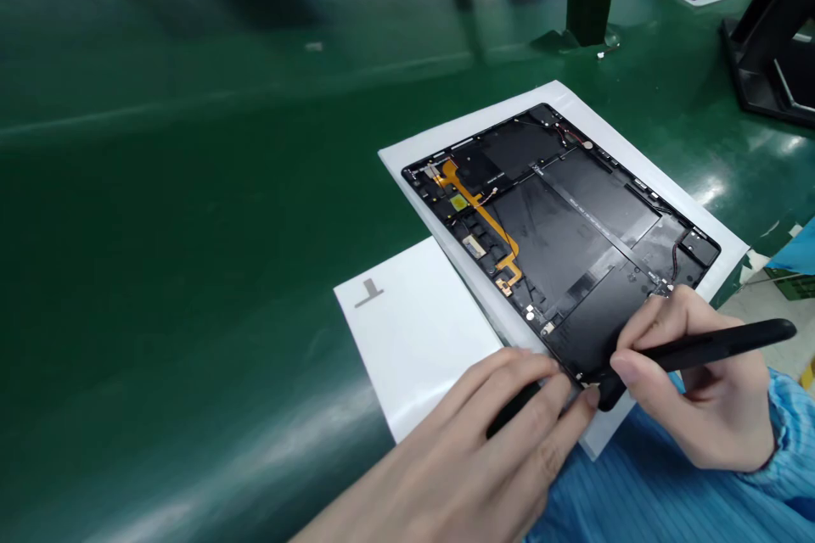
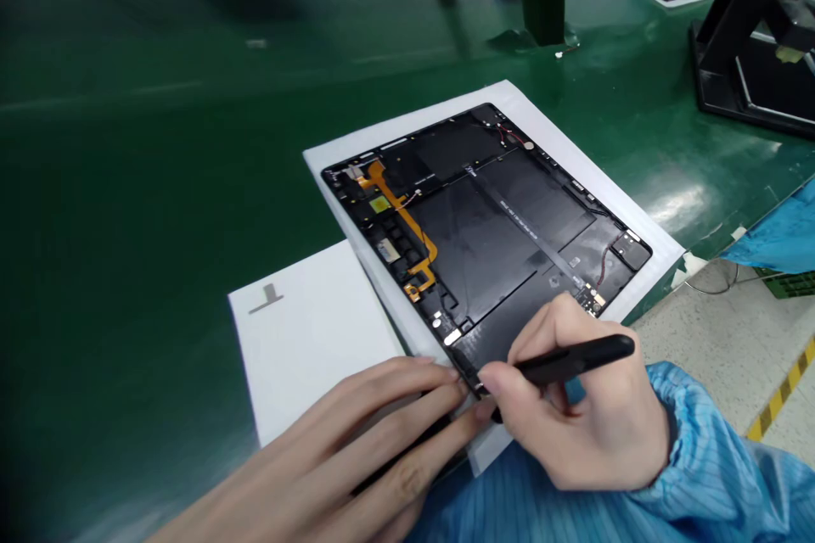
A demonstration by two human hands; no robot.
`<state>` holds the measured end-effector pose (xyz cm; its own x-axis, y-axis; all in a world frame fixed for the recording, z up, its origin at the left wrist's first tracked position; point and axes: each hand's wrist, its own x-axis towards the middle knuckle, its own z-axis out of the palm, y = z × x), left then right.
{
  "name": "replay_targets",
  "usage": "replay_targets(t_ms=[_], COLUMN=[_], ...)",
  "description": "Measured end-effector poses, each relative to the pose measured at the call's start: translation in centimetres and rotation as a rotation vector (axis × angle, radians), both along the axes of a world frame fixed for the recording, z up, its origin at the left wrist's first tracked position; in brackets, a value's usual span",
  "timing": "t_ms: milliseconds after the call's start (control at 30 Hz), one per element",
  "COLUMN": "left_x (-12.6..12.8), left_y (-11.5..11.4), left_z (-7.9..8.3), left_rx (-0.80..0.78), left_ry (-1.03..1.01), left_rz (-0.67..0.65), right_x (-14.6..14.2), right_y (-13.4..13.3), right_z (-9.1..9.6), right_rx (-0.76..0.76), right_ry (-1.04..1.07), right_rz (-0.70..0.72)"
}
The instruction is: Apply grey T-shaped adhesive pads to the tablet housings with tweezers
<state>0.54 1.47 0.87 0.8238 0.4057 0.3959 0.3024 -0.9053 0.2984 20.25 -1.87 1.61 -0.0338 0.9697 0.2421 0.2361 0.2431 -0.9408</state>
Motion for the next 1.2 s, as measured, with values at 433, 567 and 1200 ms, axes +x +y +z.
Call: replay_targets(t_ms=[433,567,1200], left_x=[-0.7,-0.5,-0.1], left_y=[0.1,0.1,0.5], left_z=[-0.8,-0.9,-0.5], left_rx=[-0.112,-0.085,-0.064], left_ry=[-0.075,-0.056,-0.029], left_rz=[0.121,0.111,0.062], right_x=[0.2,0.3,0.3], right_y=[0.0,0.1,-0.1], right_z=[-0.1,-0.1,-0.3], right_rx=[-0.041,-0.042,0.179], right_ry=[-0.006,-0.025,-0.068], right_rz=[-0.106,-0.105,-0.033])
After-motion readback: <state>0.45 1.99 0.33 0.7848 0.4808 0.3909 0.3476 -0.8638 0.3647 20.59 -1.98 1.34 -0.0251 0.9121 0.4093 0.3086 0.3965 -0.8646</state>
